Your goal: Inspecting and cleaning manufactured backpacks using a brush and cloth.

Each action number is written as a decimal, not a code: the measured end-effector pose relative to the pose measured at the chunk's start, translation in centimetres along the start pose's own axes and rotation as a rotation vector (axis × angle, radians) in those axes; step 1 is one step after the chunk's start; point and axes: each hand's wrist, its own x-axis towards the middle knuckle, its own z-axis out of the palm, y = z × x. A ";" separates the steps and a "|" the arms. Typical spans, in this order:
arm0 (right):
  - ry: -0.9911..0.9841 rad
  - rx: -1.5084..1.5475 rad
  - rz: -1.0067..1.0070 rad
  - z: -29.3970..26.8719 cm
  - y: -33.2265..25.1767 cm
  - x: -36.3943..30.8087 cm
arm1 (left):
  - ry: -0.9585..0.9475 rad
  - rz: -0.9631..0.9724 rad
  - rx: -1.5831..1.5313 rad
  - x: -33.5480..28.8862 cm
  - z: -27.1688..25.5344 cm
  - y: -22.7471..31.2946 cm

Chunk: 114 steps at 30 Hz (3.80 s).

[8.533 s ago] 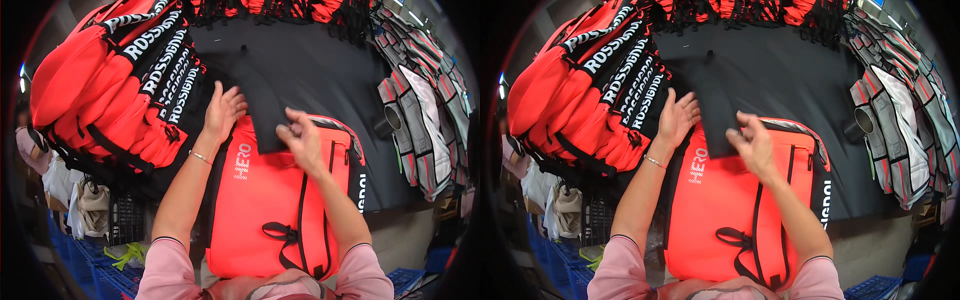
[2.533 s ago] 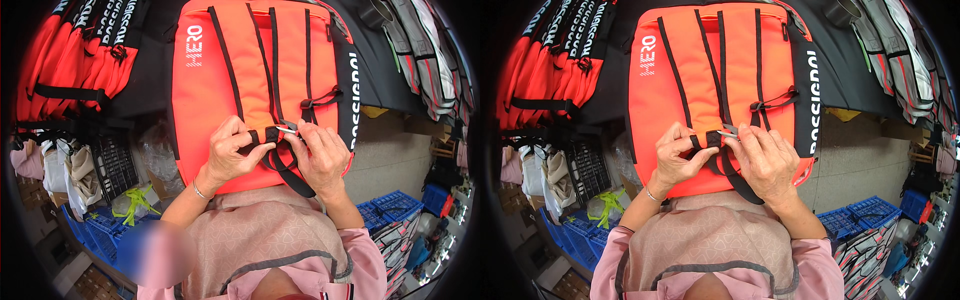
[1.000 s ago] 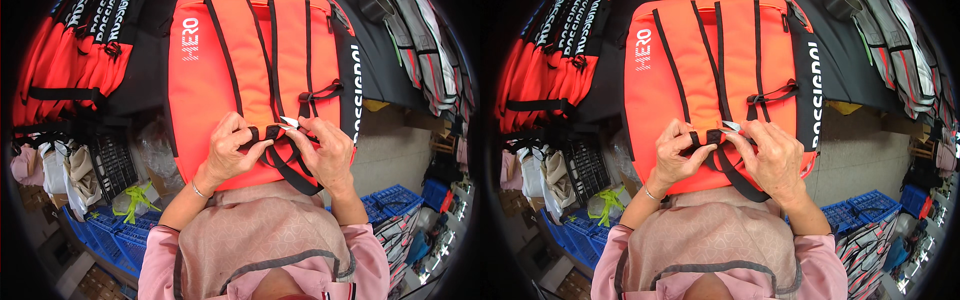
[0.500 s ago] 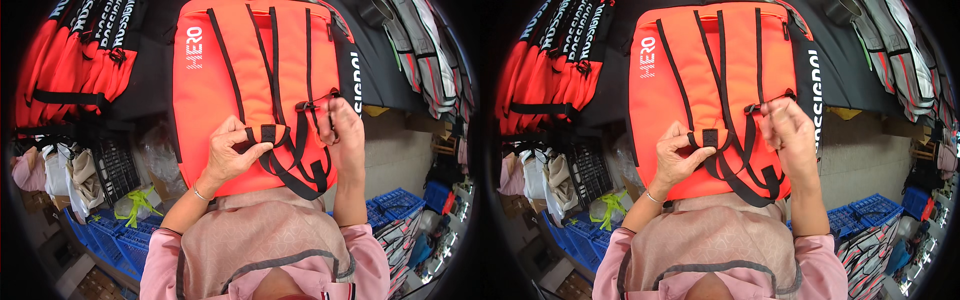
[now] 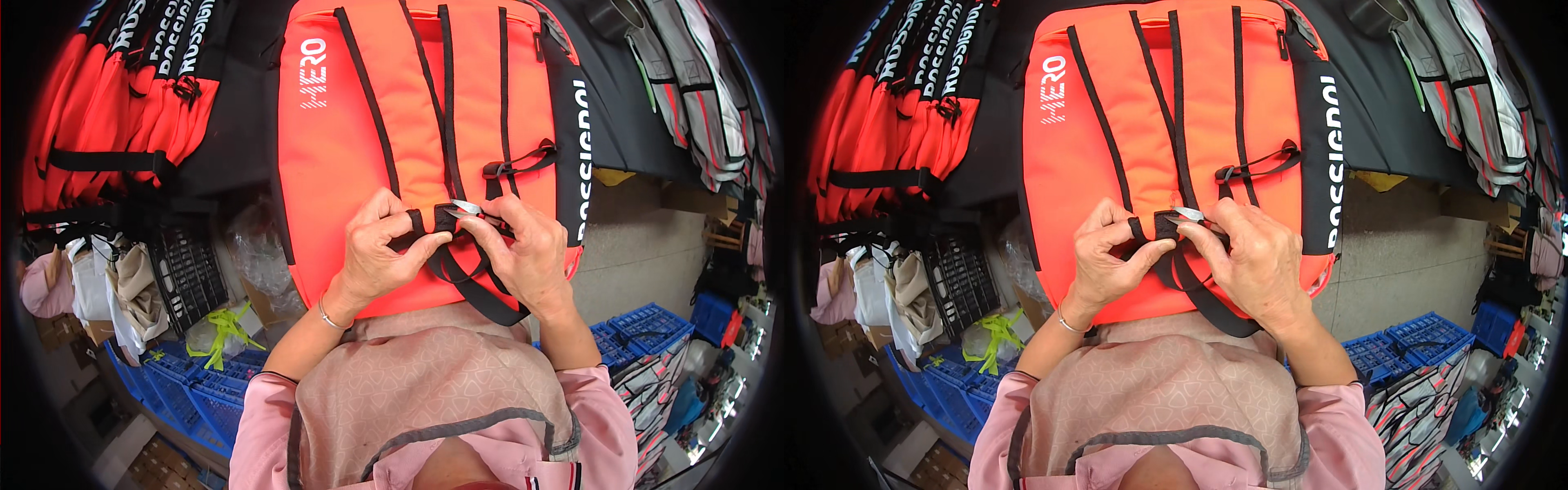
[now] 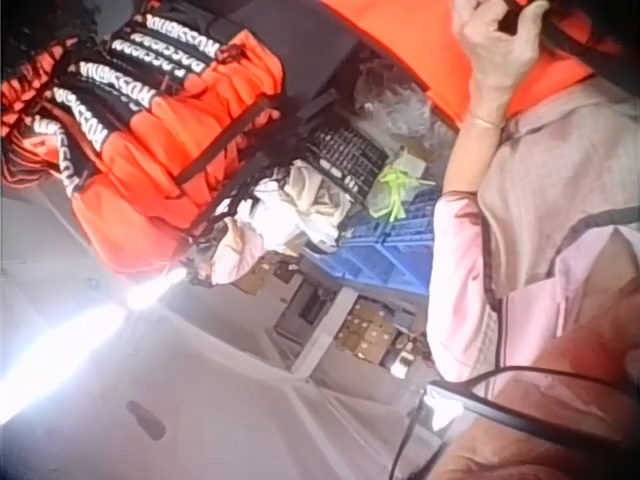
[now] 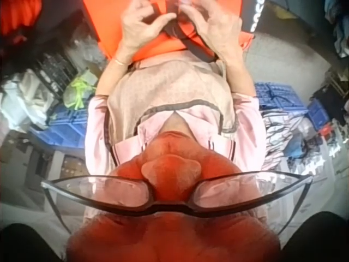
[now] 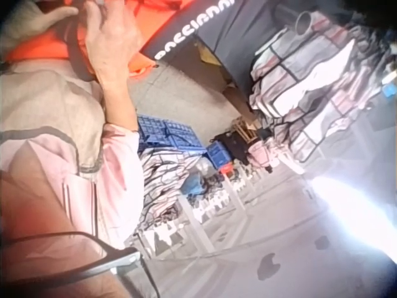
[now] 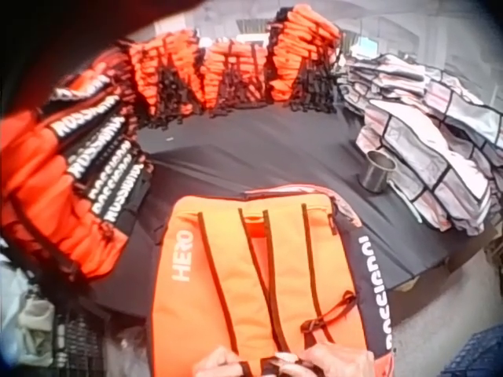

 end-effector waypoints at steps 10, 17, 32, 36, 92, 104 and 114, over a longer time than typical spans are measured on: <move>0.065 -0.104 -0.169 1.2 0.8 0.2 | -0.078 -0.087 -0.047 0.3 -0.7 -0.2; -0.108 0.587 0.353 1.2 1.3 0.5 | -0.146 -0.114 -0.060 -0.3 -1.3 -0.1; 0.077 0.217 -0.196 0.9 -0.3 -1.7 | 0.006 -0.234 -0.167 -1.7 -1.7 -0.4; 0.004 0.138 -0.274 2.0 0.0 -2.2 | 0.060 -0.228 -0.237 -1.5 -1.1 -0.3; 0.075 0.062 -0.115 0.0 0.6 -2.6 | 0.123 -0.154 -0.162 -1.2 -0.4 -1.0; 0.077 -0.217 -0.368 1.2 0.6 -2.0 | 0.125 -0.217 -0.199 -1.0 -0.5 -1.0; 0.065 -0.175 -0.358 1.4 0.8 -1.7 | 0.124 -0.213 -0.223 -1.1 -0.3 -1.2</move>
